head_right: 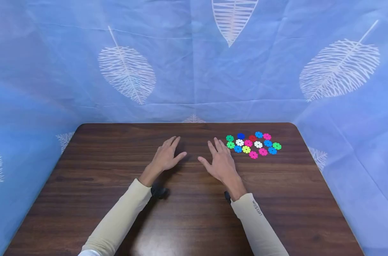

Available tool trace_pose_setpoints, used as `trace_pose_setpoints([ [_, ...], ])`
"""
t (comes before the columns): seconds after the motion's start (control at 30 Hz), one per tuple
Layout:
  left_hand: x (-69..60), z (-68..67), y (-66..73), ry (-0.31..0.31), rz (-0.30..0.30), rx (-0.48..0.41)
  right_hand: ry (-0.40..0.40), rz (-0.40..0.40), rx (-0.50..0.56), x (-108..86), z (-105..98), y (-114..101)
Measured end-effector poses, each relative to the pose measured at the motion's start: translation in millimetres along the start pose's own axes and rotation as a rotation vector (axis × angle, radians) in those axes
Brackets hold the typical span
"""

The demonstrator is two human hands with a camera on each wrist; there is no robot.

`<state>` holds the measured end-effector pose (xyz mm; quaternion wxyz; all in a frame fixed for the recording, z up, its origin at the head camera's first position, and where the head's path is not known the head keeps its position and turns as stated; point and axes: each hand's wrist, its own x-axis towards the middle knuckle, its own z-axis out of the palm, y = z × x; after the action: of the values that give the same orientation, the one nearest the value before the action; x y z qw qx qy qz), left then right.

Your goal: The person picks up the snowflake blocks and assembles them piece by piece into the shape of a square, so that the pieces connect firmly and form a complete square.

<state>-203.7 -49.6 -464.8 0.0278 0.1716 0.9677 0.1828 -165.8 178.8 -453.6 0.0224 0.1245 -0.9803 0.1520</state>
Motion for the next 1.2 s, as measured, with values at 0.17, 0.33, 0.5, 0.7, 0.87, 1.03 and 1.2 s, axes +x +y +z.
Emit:
trace_pose_setpoints([
  [0.17,17.8,7.7,16.1,-0.065,0.054,0.019,0.038,0.023,0.01,-3.1,-7.4,13.4],
  [0.33,37.2,18.3,44.4,-0.11,0.129,0.07,0.051,0.075,-0.009,-8.8,-10.7,32.8],
  [0.5,55.4,25.1,68.0,-0.123,0.179,0.121,0.022,0.13,-0.001,-12.4,-12.8,49.2],
  [0.7,67.8,33.5,88.8,-0.149,0.251,0.21,-0.027,0.172,-0.054,-12.5,-21.0,65.5],
  [0.87,74.3,45.7,99.2,-0.199,0.298,0.231,-0.055,0.2,-0.062,-9.2,-19.3,80.7],
  [1.03,83.0,55.8,106.8,-0.198,0.337,0.233,-0.005,0.215,-0.027,-1.5,-17.4,92.5],
  [1.2,93.1,60.0,117.4,-0.226,0.381,0.278,-0.01,0.253,0.006,6.3,-17.8,99.6],
])
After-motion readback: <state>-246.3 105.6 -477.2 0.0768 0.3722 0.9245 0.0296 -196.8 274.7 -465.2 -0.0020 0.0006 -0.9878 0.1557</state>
